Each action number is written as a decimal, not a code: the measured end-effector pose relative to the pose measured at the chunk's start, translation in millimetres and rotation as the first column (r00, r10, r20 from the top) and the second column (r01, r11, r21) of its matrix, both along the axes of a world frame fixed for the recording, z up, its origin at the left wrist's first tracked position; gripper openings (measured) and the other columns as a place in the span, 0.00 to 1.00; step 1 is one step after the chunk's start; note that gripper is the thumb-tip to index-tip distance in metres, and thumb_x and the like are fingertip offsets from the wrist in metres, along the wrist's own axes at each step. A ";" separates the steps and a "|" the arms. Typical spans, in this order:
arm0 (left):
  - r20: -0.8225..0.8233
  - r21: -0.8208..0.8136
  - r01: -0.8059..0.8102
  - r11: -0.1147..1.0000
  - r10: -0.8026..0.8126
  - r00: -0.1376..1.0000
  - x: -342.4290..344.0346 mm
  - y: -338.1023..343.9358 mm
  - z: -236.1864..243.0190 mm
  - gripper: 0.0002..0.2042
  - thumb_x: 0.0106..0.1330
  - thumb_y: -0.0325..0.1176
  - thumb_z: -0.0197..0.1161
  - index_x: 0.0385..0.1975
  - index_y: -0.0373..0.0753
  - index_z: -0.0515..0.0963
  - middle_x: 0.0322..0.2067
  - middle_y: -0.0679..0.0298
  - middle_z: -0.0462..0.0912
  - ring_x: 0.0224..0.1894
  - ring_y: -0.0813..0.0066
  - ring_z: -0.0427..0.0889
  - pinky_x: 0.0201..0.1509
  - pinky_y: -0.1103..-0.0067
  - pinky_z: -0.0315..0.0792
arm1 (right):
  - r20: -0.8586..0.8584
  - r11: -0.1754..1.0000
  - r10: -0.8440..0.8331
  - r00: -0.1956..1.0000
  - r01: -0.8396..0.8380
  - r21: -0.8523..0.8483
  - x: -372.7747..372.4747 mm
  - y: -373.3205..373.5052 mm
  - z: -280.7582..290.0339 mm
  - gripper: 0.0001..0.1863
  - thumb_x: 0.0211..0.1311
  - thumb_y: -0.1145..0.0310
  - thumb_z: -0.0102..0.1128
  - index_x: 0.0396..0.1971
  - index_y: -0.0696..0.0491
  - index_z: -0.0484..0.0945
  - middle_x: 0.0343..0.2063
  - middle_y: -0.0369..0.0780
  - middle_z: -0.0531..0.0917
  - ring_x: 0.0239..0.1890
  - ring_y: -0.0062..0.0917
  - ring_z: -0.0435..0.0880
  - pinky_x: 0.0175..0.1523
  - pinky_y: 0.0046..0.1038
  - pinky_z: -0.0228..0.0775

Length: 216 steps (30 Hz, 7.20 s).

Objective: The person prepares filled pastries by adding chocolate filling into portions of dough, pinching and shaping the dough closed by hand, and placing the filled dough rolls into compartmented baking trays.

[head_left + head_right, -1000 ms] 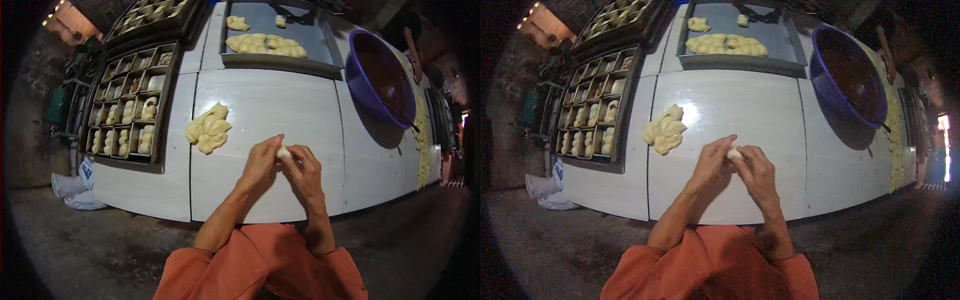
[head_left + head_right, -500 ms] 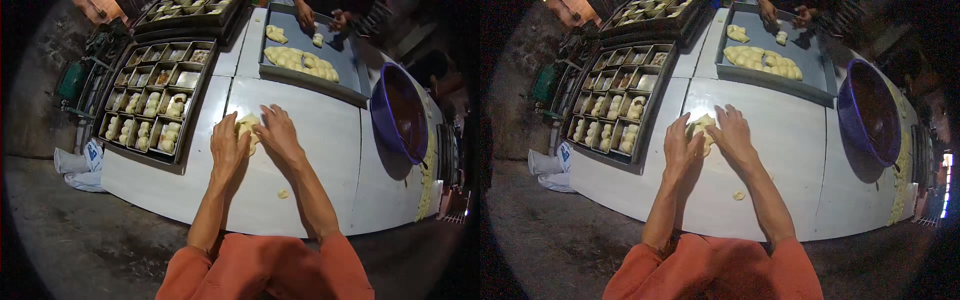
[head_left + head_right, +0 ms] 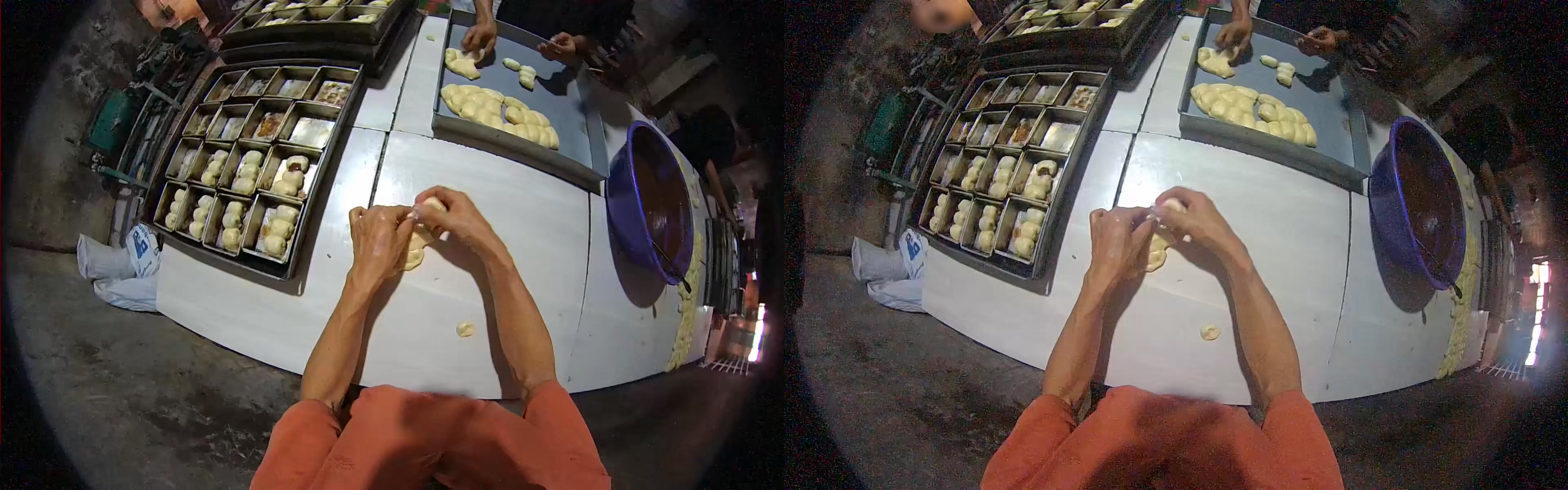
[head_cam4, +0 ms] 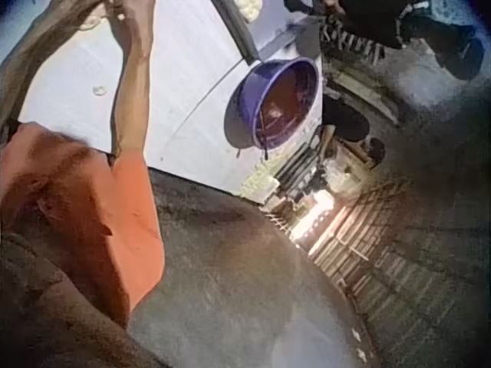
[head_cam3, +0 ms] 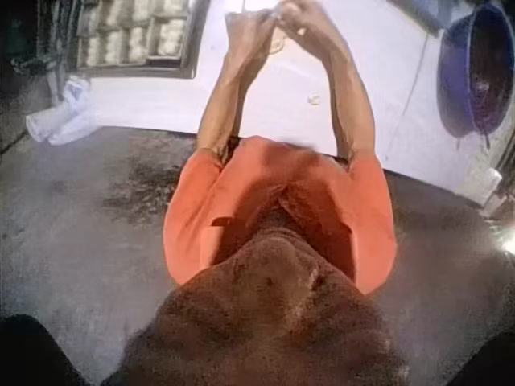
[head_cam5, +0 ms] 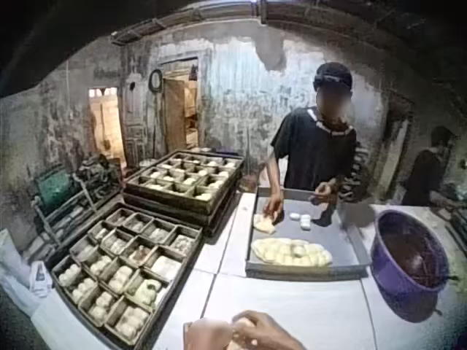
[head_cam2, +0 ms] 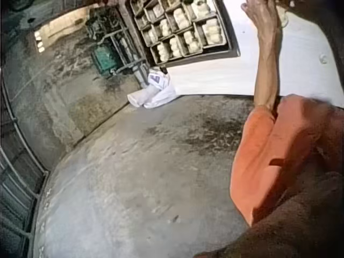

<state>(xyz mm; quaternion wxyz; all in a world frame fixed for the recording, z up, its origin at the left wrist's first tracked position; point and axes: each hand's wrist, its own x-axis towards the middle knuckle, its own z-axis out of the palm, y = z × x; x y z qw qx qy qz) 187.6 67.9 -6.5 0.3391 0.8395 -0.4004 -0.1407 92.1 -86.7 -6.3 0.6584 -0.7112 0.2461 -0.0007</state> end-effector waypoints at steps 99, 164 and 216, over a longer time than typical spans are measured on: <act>-0.866 -0.351 -0.108 0.930 -0.278 0.416 -147.1 -66.3 33.4 0.15 0.68 0.34 0.66 0.49 0.31 0.81 0.37 0.62 0.86 0.37 0.78 0.85 0.38 0.82 0.81 | 0.520 0.879 -0.416 0.746 0.476 0.020 -192.8 1.4 -13.8 0.15 0.65 0.69 0.65 0.51 0.51 0.79 0.46 0.38 0.76 0.43 0.21 0.79 0.49 0.25 0.75; -0.662 -0.386 0.351 0.853 -0.521 0.539 -73.9 -13.6 34.5 0.16 0.64 0.37 0.68 0.46 0.33 0.83 0.40 0.60 0.86 0.44 0.74 0.83 0.47 0.78 0.76 | 0.106 0.669 -0.710 0.696 0.621 0.409 -160.3 89.8 35.9 0.19 0.64 0.68 0.64 0.53 0.58 0.75 0.46 0.40 0.80 0.41 0.20 0.83 0.43 0.20 0.81; -0.959 -0.269 -0.306 0.913 -0.225 0.172 -257.4 -163.2 0.5 0.16 0.70 0.39 0.64 0.49 0.34 0.79 0.40 0.64 0.84 0.40 0.77 0.84 0.46 0.80 0.79 | 0.318 0.854 -0.516 0.796 0.447 0.266 -295.4 -98.9 57.3 0.23 0.62 0.69 0.65 0.55 0.56 0.71 0.47 0.41 0.79 0.48 0.26 0.82 0.52 0.29 0.81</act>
